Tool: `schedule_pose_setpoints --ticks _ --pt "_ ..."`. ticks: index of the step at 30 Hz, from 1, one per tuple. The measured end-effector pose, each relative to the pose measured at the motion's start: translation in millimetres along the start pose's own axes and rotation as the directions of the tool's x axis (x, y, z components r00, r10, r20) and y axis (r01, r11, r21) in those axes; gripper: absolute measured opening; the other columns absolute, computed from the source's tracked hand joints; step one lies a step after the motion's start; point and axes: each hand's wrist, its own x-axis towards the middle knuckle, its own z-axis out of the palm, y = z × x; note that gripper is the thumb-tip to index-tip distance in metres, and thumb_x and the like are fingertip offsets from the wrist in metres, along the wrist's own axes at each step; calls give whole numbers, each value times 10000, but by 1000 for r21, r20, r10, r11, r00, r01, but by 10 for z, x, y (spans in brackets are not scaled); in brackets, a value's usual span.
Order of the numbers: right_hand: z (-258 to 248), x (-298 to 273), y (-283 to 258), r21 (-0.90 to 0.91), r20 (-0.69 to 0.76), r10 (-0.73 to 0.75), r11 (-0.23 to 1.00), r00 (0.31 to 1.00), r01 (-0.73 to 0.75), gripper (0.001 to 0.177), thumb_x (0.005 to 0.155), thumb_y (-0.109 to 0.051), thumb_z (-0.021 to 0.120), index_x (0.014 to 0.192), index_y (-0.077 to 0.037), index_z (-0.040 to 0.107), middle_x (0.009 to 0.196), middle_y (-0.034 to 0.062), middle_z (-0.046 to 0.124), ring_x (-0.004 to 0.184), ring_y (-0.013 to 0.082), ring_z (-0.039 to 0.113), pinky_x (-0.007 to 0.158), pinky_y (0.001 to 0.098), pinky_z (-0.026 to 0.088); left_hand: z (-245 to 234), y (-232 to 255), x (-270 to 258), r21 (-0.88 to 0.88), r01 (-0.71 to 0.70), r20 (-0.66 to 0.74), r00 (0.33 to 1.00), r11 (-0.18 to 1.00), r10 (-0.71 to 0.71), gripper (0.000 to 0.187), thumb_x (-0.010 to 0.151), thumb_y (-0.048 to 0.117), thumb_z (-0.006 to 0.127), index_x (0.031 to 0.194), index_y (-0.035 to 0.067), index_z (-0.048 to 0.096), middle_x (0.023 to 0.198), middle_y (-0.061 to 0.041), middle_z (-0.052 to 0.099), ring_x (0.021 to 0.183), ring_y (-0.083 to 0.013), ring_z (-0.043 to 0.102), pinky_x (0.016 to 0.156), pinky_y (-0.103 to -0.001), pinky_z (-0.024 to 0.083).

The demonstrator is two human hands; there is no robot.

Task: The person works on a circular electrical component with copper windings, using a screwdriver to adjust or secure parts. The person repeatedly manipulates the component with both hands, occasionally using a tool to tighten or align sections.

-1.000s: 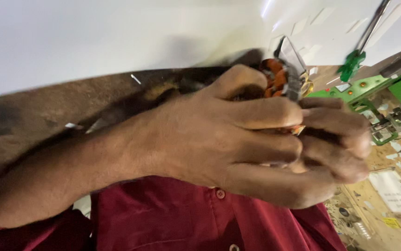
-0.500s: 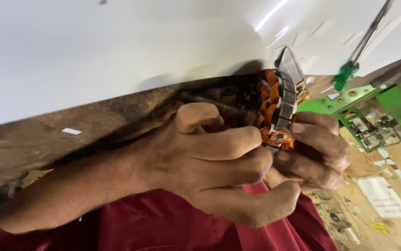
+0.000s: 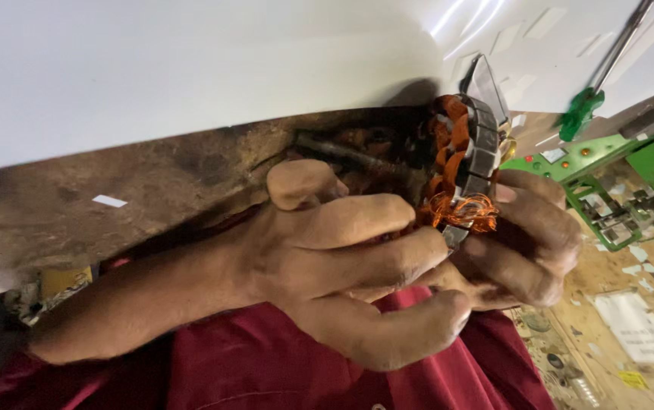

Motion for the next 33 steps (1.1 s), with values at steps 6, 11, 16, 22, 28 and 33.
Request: schedule_pose_setpoints --ticks 6,11,16,22,28,33 --pt "-27 38 26 16 23 6 1000 1000 -6 195 910 -301 752 1009 -152 676 1093 157 638 891 299 681 660 394 643 0 -9 -73 10 -16 25 1000 1000 16 474 980 65 731 1338 287 515 1071 110 653 1146 -151 596 1115 -466 243" --pt "34 57 -71 -34 40 100 994 994 -99 269 907 -380 777 1054 -184 668 1147 101 629 956 277 678 714 360 614 6 1 -25 -31 20 -22 1000 999 -21 493 984 80 747 1364 319 543 1088 109 678 1135 -140 608 1163 -469 204" --pt "100 95 -26 -34 -16 57 998 998 -57 346 852 -419 814 1000 -163 633 1088 107 633 876 261 662 680 369 595 -44 -49 28 20 -38 -17 999 999 39 406 959 106 721 1289 283 564 1046 84 684 1133 -144 605 1188 -471 172" --pt "-45 105 91 55 72 7 998 997 -11 307 839 -370 801 968 -145 636 1104 169 641 877 322 672 677 407 618 297 -28 11 151 -82 -230 966 985 116 333 966 81 753 1211 259 616 801 101 686 1040 -125 637 1197 -473 178" --pt "-191 74 158 119 171 -55 992 984 35 343 840 -350 840 971 -111 631 1119 196 619 924 333 639 700 426 603 134 -63 -124 121 -196 -111 972 973 209 332 1078 102 677 1367 235 582 794 74 697 1159 -139 618 1109 -475 201" --pt "-156 100 226 147 206 -113 986 972 83 315 863 -297 817 1015 -99 626 1126 194 596 946 347 635 711 417 613 91 -152 -67 84 -264 -24 964 961 266 339 1091 141 677 1401 228 570 800 103 651 1177 -151 600 1083 -469 214"
